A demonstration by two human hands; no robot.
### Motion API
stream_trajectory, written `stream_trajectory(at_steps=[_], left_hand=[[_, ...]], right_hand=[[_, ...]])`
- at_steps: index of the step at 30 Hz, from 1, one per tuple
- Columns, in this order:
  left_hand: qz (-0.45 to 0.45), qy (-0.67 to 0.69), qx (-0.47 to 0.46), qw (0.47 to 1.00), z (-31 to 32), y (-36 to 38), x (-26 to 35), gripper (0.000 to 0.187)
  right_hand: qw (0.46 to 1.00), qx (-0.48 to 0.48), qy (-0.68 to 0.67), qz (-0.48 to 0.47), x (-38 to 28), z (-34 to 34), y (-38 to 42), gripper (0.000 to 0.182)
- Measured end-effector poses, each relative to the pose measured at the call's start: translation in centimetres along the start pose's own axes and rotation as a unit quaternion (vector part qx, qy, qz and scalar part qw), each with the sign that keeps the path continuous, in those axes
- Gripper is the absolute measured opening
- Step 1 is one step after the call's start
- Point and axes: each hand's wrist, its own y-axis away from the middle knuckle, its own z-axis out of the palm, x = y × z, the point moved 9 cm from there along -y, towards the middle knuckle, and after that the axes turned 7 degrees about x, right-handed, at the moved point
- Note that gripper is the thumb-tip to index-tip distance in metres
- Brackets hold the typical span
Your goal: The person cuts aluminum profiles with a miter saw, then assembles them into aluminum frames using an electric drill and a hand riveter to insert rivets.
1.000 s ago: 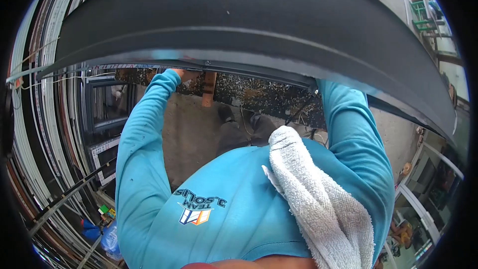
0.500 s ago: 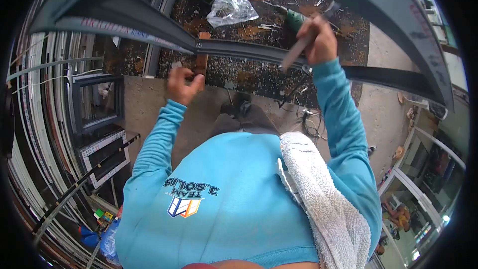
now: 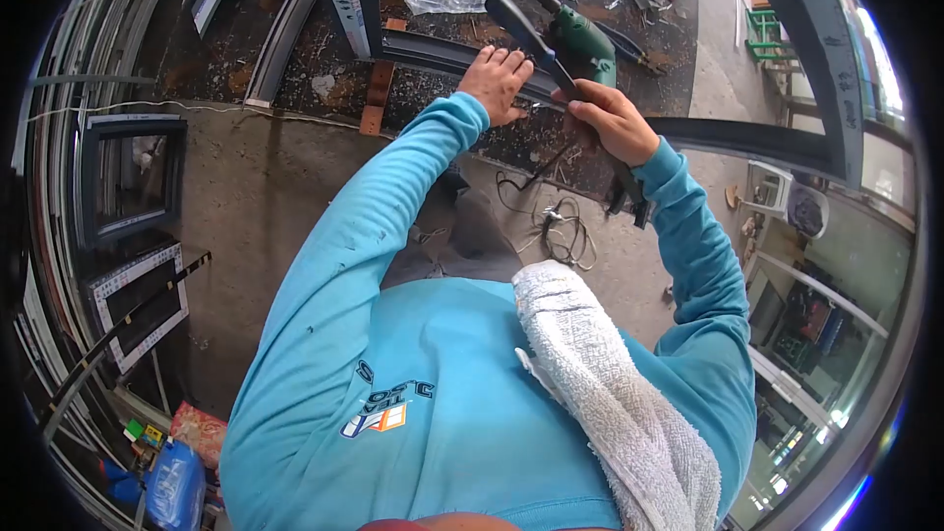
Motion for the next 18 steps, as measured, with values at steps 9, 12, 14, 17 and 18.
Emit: stream_trajectory(at_steps=[9, 12, 14, 17, 18], left_hand=[[-0.043, -0.093, 0.183, 0.978, 3.7, -0.9, -2.0, 0.050], [-0.166, 0.009, -0.057, 0.984, 3.4, -0.3, -3.1, 0.082], [-0.255, 0.073, -0.167, 0.950, 8.0, 0.2, -3.1, 0.093], [-0.248, 0.081, -0.210, 0.942, 9.5, 0.1, -2.5, 0.090], [-0.235, 0.089, -0.258, 0.933, 8.7, 0.2, -2.1, 0.088]], right_hand=[[0.924, -0.325, 0.160, -0.123, -3.3, 10.4, -5.7, 0.024], [0.916, -0.340, 0.210, -0.038, -2.0, 13.3, -11.2, 0.029], [0.930, -0.333, 0.157, -0.002, -0.7, 13.7, -14.5, 0.032], [0.947, -0.275, 0.154, 0.060, 0.4, 13.5, -16.5, 0.029], [0.943, -0.288, 0.151, 0.073, 0.8, 13.7, -16.5, 0.027]])
